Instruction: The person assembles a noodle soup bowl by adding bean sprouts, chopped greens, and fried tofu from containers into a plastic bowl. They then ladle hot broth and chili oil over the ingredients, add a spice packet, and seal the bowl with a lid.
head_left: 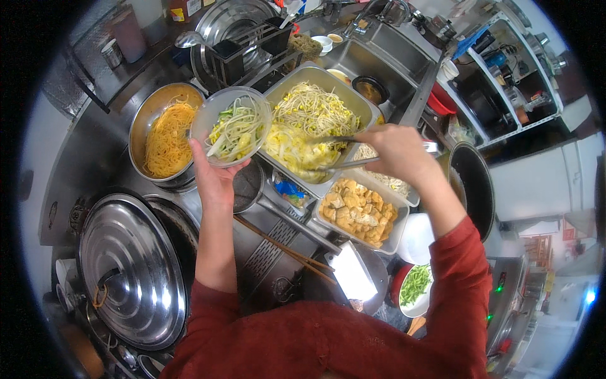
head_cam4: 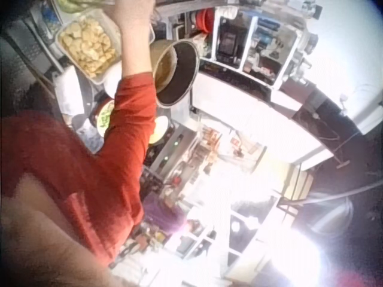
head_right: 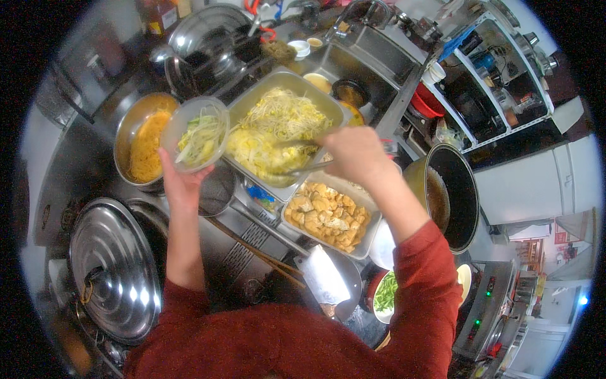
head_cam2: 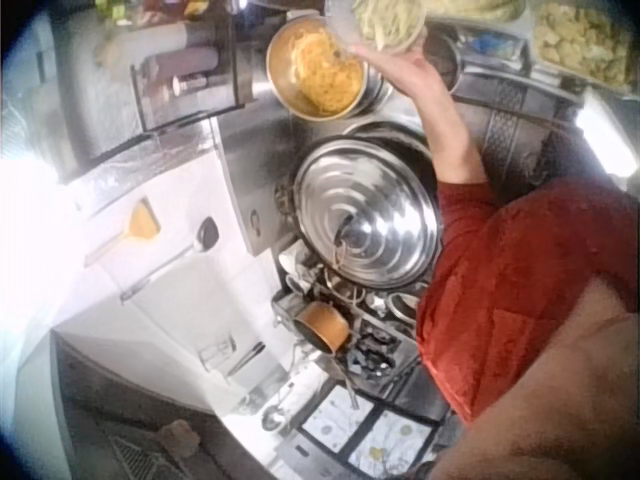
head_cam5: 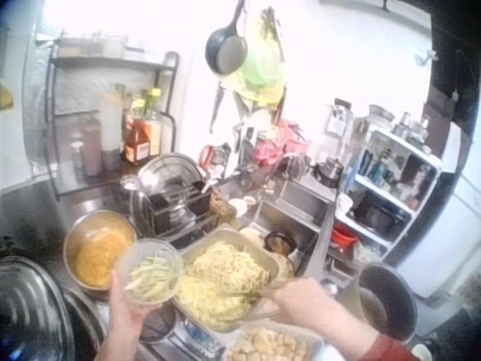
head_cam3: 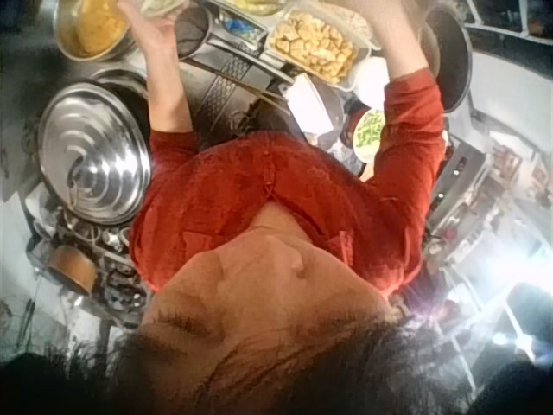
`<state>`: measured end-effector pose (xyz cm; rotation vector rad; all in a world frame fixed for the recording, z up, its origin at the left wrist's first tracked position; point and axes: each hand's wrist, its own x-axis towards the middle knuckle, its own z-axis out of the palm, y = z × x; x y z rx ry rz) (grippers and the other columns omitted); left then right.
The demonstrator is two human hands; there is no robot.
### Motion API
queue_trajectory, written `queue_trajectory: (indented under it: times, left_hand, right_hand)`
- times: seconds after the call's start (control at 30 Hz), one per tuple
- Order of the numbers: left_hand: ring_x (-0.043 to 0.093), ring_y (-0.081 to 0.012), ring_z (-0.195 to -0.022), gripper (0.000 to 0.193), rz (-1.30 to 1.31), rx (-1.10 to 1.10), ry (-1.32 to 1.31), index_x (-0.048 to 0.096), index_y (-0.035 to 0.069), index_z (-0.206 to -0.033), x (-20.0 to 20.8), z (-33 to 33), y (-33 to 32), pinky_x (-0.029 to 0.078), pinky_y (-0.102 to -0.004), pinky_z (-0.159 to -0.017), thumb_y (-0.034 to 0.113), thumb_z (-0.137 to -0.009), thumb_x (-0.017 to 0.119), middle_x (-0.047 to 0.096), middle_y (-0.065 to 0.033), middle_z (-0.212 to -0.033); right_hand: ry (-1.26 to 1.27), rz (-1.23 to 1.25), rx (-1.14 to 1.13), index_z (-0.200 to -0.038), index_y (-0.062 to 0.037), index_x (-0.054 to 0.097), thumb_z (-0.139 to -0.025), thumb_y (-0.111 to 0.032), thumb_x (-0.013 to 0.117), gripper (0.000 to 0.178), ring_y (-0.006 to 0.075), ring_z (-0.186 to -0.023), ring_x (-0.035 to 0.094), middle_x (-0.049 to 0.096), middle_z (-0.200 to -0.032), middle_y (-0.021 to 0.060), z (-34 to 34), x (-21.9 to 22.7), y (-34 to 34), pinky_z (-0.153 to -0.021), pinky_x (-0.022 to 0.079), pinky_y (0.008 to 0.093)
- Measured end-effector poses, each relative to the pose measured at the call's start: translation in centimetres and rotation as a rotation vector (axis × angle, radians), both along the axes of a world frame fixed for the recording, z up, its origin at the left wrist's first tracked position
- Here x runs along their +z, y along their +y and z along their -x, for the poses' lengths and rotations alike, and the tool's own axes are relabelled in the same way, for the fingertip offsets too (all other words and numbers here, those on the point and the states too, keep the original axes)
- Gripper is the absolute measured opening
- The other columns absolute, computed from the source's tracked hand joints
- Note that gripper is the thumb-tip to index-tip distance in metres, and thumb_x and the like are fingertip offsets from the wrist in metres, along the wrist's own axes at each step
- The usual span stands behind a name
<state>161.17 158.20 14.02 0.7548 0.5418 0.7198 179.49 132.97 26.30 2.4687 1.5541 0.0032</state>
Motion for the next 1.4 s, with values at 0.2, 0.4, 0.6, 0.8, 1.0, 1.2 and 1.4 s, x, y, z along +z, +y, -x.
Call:
queue_trajectory:
  times: [0.2,0.4,0.6,0.8,1.0,1.2,1.4]
  left_hand:
    - [0.065,-0.0304,-0.106,0.066,-0.028,0.123,0.013,0.039,0.007,-0.142,0.3,1.7,1.7,0.059,-0.0415,-0.07,0.059,-0.102,0.033,0.057,-0.0157,-0.132]
    - [0.065,-0.0299,-0.107,0.064,-0.031,0.179,0.005,0.037,0.006,-0.143,0.2,2.8,2.6,0.06,-0.041,-0.07,0.055,-0.103,0.032,0.056,-0.0158,-0.132]
    - [0.066,-0.0291,-0.106,0.063,-0.087,0.167,0.008,0.037,0.005,-0.143,0.2,3.7,2.9,0.059,-0.0412,-0.07,0.054,-0.104,0.031,0.057,-0.0156,-0.131]
    - [0.063,-0.0296,-0.111,0.06,-0.125,0.187,0.013,0.036,0.006,-0.143,-0.6,3.4,3.0,0.059,-0.0457,-0.075,0.052,-0.104,0.033,0.053,-0.0158,-0.134]
    - [0.057,-0.0325,-0.123,0.063,-0.167,0.149,0.061,0.034,0.009,-0.146,-0.8,1.1,0.8,0.059,-0.0473,-0.085,0.054,-0.102,0.037,0.051,-0.0161,-0.138]
    - [0.064,-0.0279,-0.109,0.069,-0.189,-0.019,0.113,0.035,0.007,-0.142,-0.1,-1.7,-1.8,0.062,-0.0404,-0.071,0.061,-0.099,0.04,0.05,-0.0166,-0.134]
    - [0.062,-0.028,-0.115,0.07,-0.122,-0.249,0.017,0.035,0.007,-0.145,0.5,-3.1,-3.8,0.06,-0.0396,-0.075,0.062,-0.101,0.033,0.051,-0.0144,-0.136]
  right_hand:
    - [-0.074,0.123,-0.039,-0.108,-0.0173,0.074,-0.073,-0.017,0.075,0.035,0.0254,-0.076,0.069,0.07,-0.082,0.006,0.6,-0.7,2.7,-0.066,0.055,0.0383]
    - [-0.059,-0.042,0.023,-0.107,-0.0149,0.074,-0.073,-0.021,0.077,0.035,0.0264,-0.074,0.069,0.07,-0.081,0.0102,-1.0,-0.4,4.2,-0.067,0.055,0.0378]
    - [0.108,-0.034,-0.011,-0.111,-0.0141,0.073,-0.073,-0.021,0.077,0.039,0.0298,-0.081,0.069,0.071,-0.09,0.0143,-0.4,-3.4,6.1,-0.071,0.055,0.0386]
    - [0.14,-0.191,-0.054,-0.109,-0.0102,0.074,-0.076,-0.016,0.075,0.033,0.0286,-0.076,0.069,0.072,-0.09,0.0131,-0.3,1.1,1.7,-0.069,0.054,0.0379]
    - [0.283,-0.501,-0.14,-0.116,-0.0022,0.071,-0.08,-0.008,0.074,0.037,0.0152,-0.079,0.068,0.073,-0.097,0.0118,0.3,7.2,-2.3,-0.072,0.052,0.0274]
    - [0.583,-0.796,-0.232,-0.126,-0.0033,0.066,-0.085,-0.013,0.076,0.043,0.0031,-0.071,0.054,0.067,-0.09,0.0004,1.1,9.9,-4.5,-0.064,0.044,0.0173]
    - [0.568,-0.595,-0.145,-0.126,-0.0018,0.065,-0.081,-0.015,0.078,0.049,0.0098,-0.083,0.062,0.07,-0.101,0.0077,2.1,8.1,-3.2,-0.075,0.051,0.0242]
